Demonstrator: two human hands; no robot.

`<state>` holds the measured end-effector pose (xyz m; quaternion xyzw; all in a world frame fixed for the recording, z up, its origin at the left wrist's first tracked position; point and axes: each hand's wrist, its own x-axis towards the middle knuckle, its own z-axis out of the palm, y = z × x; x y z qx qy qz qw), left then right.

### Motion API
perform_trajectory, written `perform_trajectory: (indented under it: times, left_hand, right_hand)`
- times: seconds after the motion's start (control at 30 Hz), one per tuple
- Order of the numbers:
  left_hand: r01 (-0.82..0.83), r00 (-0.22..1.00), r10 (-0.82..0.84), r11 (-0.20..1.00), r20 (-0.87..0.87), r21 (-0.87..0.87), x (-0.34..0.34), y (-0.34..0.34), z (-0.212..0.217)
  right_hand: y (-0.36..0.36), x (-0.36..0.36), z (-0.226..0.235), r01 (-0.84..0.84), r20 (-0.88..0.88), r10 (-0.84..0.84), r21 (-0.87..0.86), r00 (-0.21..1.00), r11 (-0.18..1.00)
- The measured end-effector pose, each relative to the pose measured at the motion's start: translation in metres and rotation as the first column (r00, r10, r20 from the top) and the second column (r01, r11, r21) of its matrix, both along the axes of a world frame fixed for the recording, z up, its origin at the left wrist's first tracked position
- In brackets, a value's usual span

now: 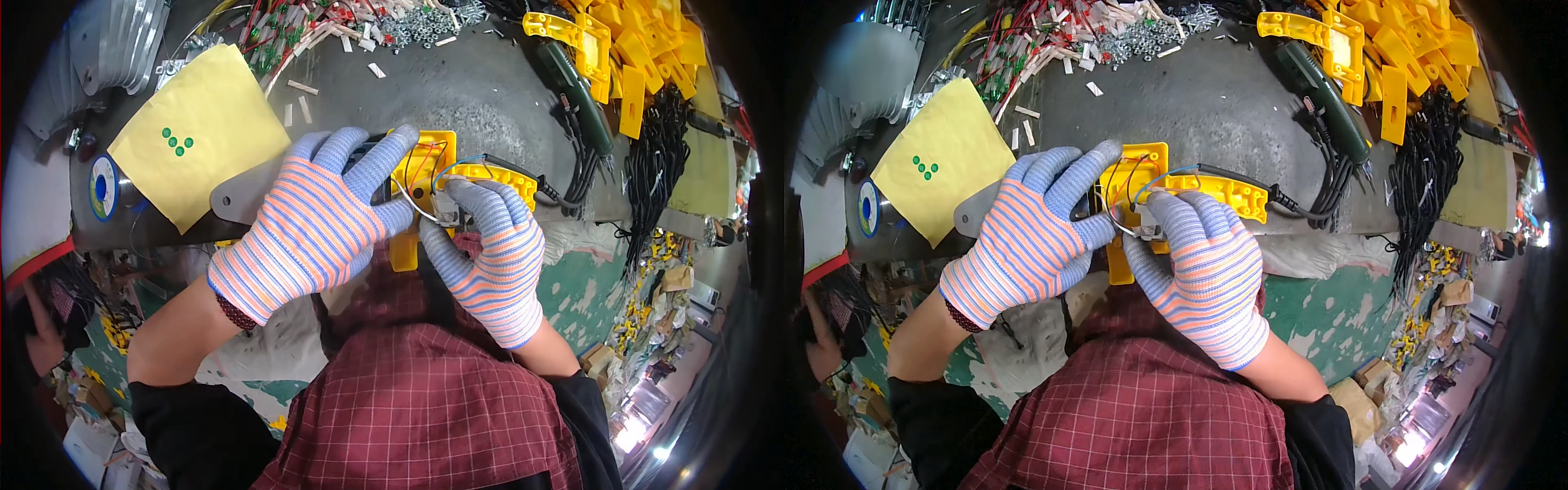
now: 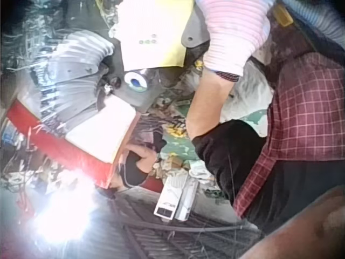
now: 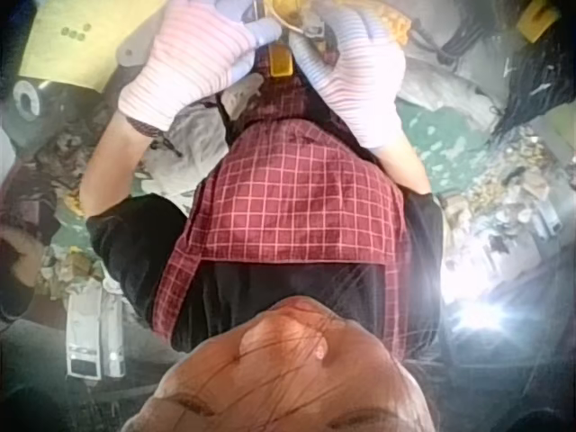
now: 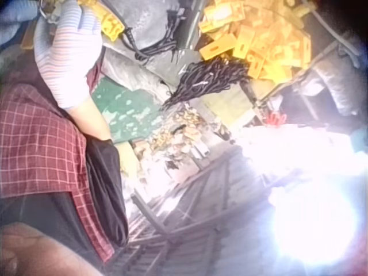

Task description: Assemble a yellow handheld hardware tool by installing components and soldering wires.

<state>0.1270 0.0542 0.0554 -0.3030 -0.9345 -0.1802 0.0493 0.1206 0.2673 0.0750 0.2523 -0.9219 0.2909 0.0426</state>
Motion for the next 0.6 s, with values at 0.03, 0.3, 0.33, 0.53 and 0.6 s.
perform_trajectory:
  times: [0.03, 0.3, 0.33, 0.53, 0.6]
  left_hand:
    - [-0.003, 1.000, 0.003, 1.000, -0.008, -0.010, 0.000, 0.000, -0.002]
    - [-0.014, 1.000, 0.014, 1.000, 0.017, 0.007, 0.000, -0.002, -0.003]
    - [-0.011, 1.000, 0.011, 1.000, 0.025, 0.006, 0.000, -0.002, -0.003]
    - [-0.013, 1.000, 0.013, 1.000, 0.022, -0.007, 0.002, -0.002, -0.004]
    - [-0.019, 1.000, 0.019, 1.000, 0.024, -0.007, 0.002, -0.002, -0.005]
  right_hand:
    - [0.000, -0.001, 0.001, -0.003, 0.002, 0.003, 0.003, 1.000, 1.000]
    - [-0.001, -0.003, 0.012, -0.001, 0.214, 0.025, -0.115, 0.977, 0.993]
    - [-0.001, -0.005, 0.013, -0.005, 0.216, 0.029, -0.112, 0.976, 0.994]
    - [0.001, -0.012, 0.014, -0.055, 0.241, 0.085, -0.129, 0.967, 0.990]
    - [-0.002, -0.014, 0.022, -0.036, 0.321, 0.068, -0.105, 0.945, 0.994]
